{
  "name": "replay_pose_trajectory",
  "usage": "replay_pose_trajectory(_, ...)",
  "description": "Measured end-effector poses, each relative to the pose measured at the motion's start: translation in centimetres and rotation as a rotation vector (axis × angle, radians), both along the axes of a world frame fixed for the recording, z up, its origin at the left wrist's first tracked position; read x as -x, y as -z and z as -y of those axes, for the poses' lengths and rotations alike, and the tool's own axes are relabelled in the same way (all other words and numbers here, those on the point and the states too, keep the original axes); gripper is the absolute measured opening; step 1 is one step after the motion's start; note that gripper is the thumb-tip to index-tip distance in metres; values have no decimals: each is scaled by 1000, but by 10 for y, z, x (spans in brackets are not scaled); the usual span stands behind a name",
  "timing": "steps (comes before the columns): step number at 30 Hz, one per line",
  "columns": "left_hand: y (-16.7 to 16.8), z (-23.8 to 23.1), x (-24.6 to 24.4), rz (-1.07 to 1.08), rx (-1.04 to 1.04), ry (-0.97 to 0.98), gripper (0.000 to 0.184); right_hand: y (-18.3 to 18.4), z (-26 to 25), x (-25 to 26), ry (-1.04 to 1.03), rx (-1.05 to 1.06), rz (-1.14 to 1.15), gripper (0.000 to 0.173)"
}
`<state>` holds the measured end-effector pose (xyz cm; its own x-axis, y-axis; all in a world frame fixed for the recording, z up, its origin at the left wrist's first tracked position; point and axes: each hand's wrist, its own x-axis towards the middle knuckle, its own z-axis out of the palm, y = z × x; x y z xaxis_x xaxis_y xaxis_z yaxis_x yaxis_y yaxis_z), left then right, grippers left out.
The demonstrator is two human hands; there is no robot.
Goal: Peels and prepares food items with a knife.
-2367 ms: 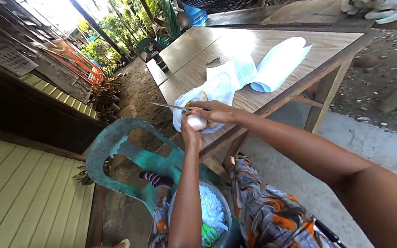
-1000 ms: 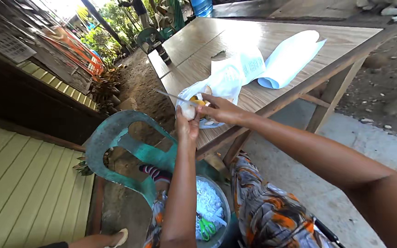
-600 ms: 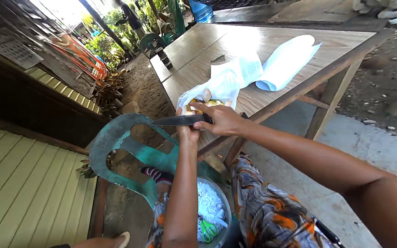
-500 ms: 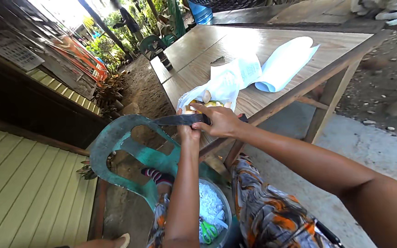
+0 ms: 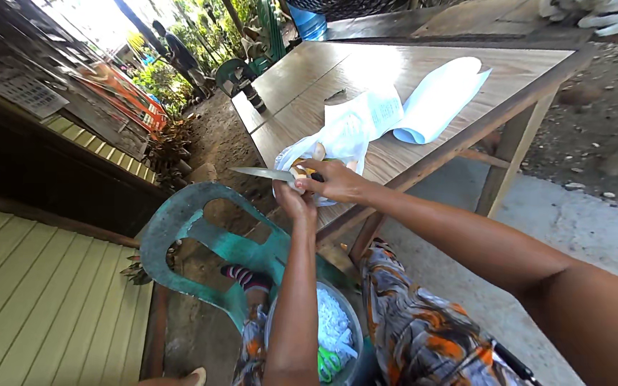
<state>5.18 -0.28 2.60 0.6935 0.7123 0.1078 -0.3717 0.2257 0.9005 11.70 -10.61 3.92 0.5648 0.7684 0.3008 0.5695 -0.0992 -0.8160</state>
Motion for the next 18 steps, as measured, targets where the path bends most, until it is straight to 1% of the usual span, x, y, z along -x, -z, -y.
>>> replay_pose_trajectory(1, 3, 2, -1, 4, -18, -36, 40, 0, -2, 0, 11, 10, -16, 57)
replay_pose_trajectory(3, 5, -3, -1, -8, -21, -20, 39, -4, -1, -1, -31, 21, -79, 55)
replay_pose_trajectory(5, 1, -12, 2, -51, -12, 79, 34, -8, 2, -2, -82, -9, -144, 48)
replay_pose_trajectory(7, -3, -22, 5, -80, -2, 201, 35, -11, 2, -1, -111, -51, -245, 39)
replay_pose_trajectory(9, -6, -27, 8, -91, 22, 249, 35, -15, 1, 0, -153, -64, -443, 32)
replay_pose_trajectory(11, -4, -31, 9, -78, 46, 265, 33, -21, 0, 1, -162, -37, -585, 34)
replay_pose_trajectory(12, -2, -32, 10, -65, 45, 271, 32, -24, -1, 2, -138, -14, -590, 38)
replay_pose_trajectory(15, 0, -32, 17, 58, 7, 336, 26, -19, -2, -11, -15, 11, -474, 48)
replay_pose_trajectory(16, -2, -32, 20, 88, -9, 371, 26, -14, -2, -20, 17, 28, -491, 49)
replay_pose_trajectory(18, -9, -34, 23, 108, 73, 414, 32, -11, 3, -32, 34, 86, -604, 51)
